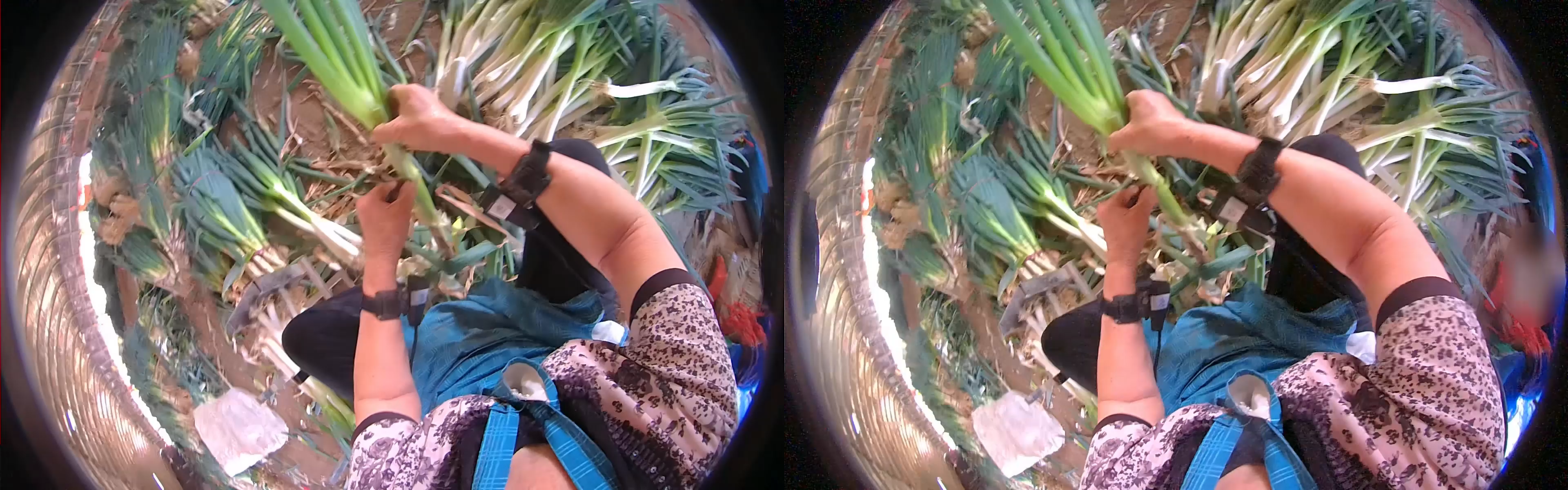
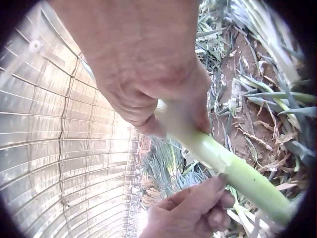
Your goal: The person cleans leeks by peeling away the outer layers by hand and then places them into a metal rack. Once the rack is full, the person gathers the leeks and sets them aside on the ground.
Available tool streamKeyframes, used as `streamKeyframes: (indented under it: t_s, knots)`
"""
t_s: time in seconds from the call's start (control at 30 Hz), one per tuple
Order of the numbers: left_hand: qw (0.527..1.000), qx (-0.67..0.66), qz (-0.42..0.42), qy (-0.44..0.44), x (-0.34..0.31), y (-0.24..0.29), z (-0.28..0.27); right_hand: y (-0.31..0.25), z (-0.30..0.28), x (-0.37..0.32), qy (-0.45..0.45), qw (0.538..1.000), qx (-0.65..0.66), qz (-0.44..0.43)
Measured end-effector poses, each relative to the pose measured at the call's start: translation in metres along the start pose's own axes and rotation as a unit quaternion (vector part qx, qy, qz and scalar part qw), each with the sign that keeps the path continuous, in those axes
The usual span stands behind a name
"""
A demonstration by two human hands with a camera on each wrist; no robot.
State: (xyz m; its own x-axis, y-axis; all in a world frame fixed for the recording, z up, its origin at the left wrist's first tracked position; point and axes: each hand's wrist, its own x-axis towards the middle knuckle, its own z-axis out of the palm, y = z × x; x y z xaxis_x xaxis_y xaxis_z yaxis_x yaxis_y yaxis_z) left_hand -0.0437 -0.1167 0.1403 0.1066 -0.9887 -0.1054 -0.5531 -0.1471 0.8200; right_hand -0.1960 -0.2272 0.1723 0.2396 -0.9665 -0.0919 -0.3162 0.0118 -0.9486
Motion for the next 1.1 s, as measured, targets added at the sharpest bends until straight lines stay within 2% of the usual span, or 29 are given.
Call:
streamKeyframes:
  t_s: [0.03,0.07,0.1,0.13,0.17,0.2,0.23,0.27,0.3,0.33,0.37,0.43,0.57,0.6,0.63,0.67,0.73,0.77,0.83,0.87,0.9,0.97,1.0,1.03,1.07,1.1]
  knots:
    - [0.994,0.11,0.011,-0.005,0.002,0.001,0.001,-0.007,-0.002,-0.003,-0.037,0.999,-0.008,0.007]
    - [0.993,0.118,0.016,-0.022,0.003,-0.008,-0.001,0.001,0.007,0.007,-0.027,0.993,-0.115,0.005]
    - [0.991,0.125,0.021,-0.038,0.006,-0.018,-0.001,0.002,0.008,0.0,-0.031,0.998,-0.056,0.006]
    - [0.998,0.04,0.003,-0.057,0.005,-0.012,-0.004,0.011,0.018,0.005,-0.006,0.995,-0.099,-0.005]
    - [0.994,0.059,-0.029,-0.088,0.011,-0.003,-0.003,0.032,0.034,0.01,0.065,0.996,-0.03,-0.049]
    - [0.994,0.095,0.023,-0.042,0.014,-0.024,0.001,0.033,0.042,0.017,0.036,0.998,-0.031,-0.033]
    - [0.986,0.146,0.075,-0.021,0.016,-0.026,0.001,0.008,0.023,0.006,-0.045,0.999,-0.023,0.001]
    - [0.984,0.153,0.08,-0.037,0.009,-0.007,-0.002,0.01,0.039,0.004,0.019,1.0,0.005,0.004]
    - [0.984,0.172,0.03,-0.041,0.018,-0.026,-0.002,0.013,0.052,0.006,0.076,0.996,0.013,-0.05]
    - [0.996,0.086,-0.012,-0.027,0.012,-0.013,0.004,0.011,0.049,0.005,0.055,0.998,0.025,-0.028]
    - [0.993,-0.043,-0.107,0.027,0.009,-0.005,0.009,0.004,0.046,0.004,0.03,0.999,0.041,-0.008]
    - [0.995,-0.042,-0.088,0.026,0.008,-0.009,0.013,0.003,0.042,-0.002,0.055,0.997,0.058,-0.024]
    - [0.996,0.016,-0.085,-0.018,0.019,-0.021,0.006,0.005,0.044,-0.001,0.011,0.998,0.06,-0.001]
    - [0.992,0.099,-0.052,-0.05,0.024,-0.026,0.005,0.01,0.045,-0.001,0.017,0.997,0.061,-0.031]
    - [0.98,0.184,-0.023,-0.076,0.03,-0.037,-0.001,0.018,0.062,0.003,0.164,0.982,0.059,-0.067]
    - [0.921,0.305,0.241,-0.02,0.06,-0.09,0.001,0.028,0.056,0.009,0.122,0.973,0.059,-0.188]
    - [0.93,0.301,0.204,-0.058,0.042,-0.07,0.008,0.025,0.041,0.003,0.05,0.991,0.013,-0.124]
    - [0.933,0.297,0.197,-0.054,0.037,-0.061,0.014,0.027,0.036,0.002,0.038,0.991,-0.033,-0.124]
    - [0.94,0.285,0.188,-0.025,0.028,-0.05,0.021,0.015,0.022,-0.005,-0.027,0.995,-0.067,-0.065]
    - [0.957,0.212,0.179,0.09,0.028,-0.047,0.036,0.008,0.018,-0.01,-0.038,0.997,-0.071,-0.018]
    - [0.939,0.25,0.226,0.069,0.027,-0.046,0.035,0.01,0.021,-0.008,0.005,0.993,-0.102,-0.058]
    - [0.974,0.145,0.142,0.096,0.013,-0.03,0.037,0.004,0.011,-0.007,-0.063,0.992,-0.107,-0.018]
    - [0.995,-0.036,-0.04,0.078,0.007,-0.023,0.037,0.005,0.007,-0.005,-0.067,0.994,-0.08,-0.037]
    - [0.95,-0.223,-0.212,0.054,0.006,-0.019,0.035,0.005,0.002,-0.004,-0.068,0.995,-0.058,-0.054]
    - [0.902,-0.318,-0.291,0.026,0.002,-0.022,0.03,0.002,-0.003,-0.005,-0.08,0.995,-0.023,-0.054]
    - [0.901,-0.322,-0.289,0.03,-0.003,-0.038,0.031,-0.001,-0.009,-0.006,-0.091,0.994,0.012,-0.051]
